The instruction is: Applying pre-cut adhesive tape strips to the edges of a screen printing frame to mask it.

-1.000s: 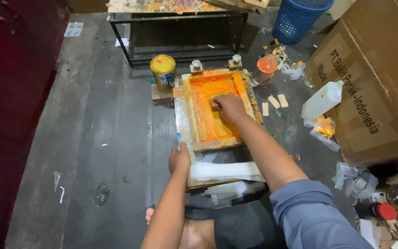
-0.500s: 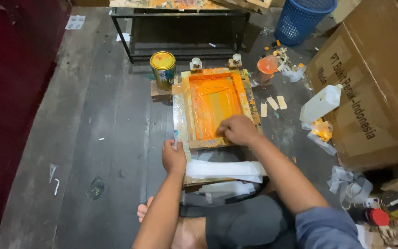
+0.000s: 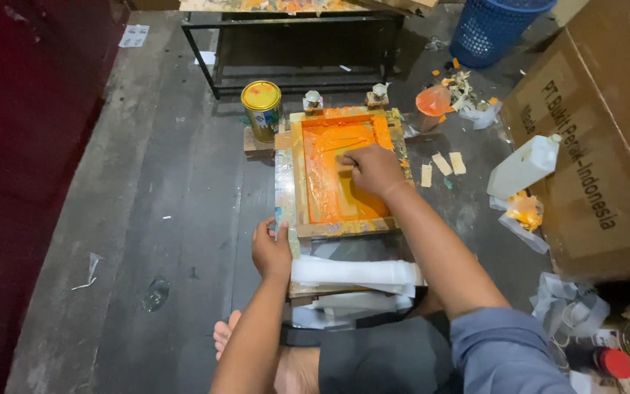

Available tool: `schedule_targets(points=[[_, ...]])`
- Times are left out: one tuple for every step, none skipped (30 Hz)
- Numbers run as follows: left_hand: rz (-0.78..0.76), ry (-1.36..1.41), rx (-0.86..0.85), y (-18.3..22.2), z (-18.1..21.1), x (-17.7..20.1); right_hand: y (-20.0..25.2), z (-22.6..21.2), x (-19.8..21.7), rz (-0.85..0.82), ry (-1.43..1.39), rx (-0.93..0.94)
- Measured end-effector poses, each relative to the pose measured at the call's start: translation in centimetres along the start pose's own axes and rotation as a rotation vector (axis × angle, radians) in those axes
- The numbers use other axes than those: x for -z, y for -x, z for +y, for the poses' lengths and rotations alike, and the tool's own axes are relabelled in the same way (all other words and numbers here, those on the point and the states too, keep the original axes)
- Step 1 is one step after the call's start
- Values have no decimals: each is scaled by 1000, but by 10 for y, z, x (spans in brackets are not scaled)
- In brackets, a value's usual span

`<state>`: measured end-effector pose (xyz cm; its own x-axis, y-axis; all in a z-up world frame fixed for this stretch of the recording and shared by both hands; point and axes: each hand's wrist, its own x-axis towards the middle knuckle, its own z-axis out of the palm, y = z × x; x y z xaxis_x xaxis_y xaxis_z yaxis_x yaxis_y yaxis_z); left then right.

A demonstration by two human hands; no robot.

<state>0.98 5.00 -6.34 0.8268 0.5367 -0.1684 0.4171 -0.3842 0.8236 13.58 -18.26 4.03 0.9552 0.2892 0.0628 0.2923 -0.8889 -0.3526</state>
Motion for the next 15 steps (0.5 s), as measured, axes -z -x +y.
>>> schedule_targets(points=[[7,0,0,1,2,1,-8,4,-6,1,-2,7],[22,7,-31,3,3,1,-16,9,-13,18,50,16],[36,13,-62,4,3,2,-23,14,-21,36,102,26],[40,12,-59,5,4,1,-24,13,-25,33,100,30],[62,6,-80,6,4,0,-25,12,-30,14,161,58],[83,-1,-100,7,4,-1,-25,12,-35,-6,222,86],[86,-4,-97,8,3,-1,-26,15,-40,-9,219,90],[94,13,-114,8,3,-2,-26,18,-44,8,230,101],[102,30,-132,8,2,-2,-27,22,-48,25,242,112],[104,28,-129,6,0,-3,-22,21,-45,22,241,114],[97,29,-128,5,-1,-4,-18,20,-41,3,252,121],[90,30,-127,4,-3,-4,-13,19,-38,-14,263,127],[91,29,-125,4,-4,-4,-6,17,-36,-16,262,128],[84,35,-127,4,-4,-4,0,16,-33,-52,265,145],[76,42,-128,4,-4,-5,7,15,-30,-87,269,162]])
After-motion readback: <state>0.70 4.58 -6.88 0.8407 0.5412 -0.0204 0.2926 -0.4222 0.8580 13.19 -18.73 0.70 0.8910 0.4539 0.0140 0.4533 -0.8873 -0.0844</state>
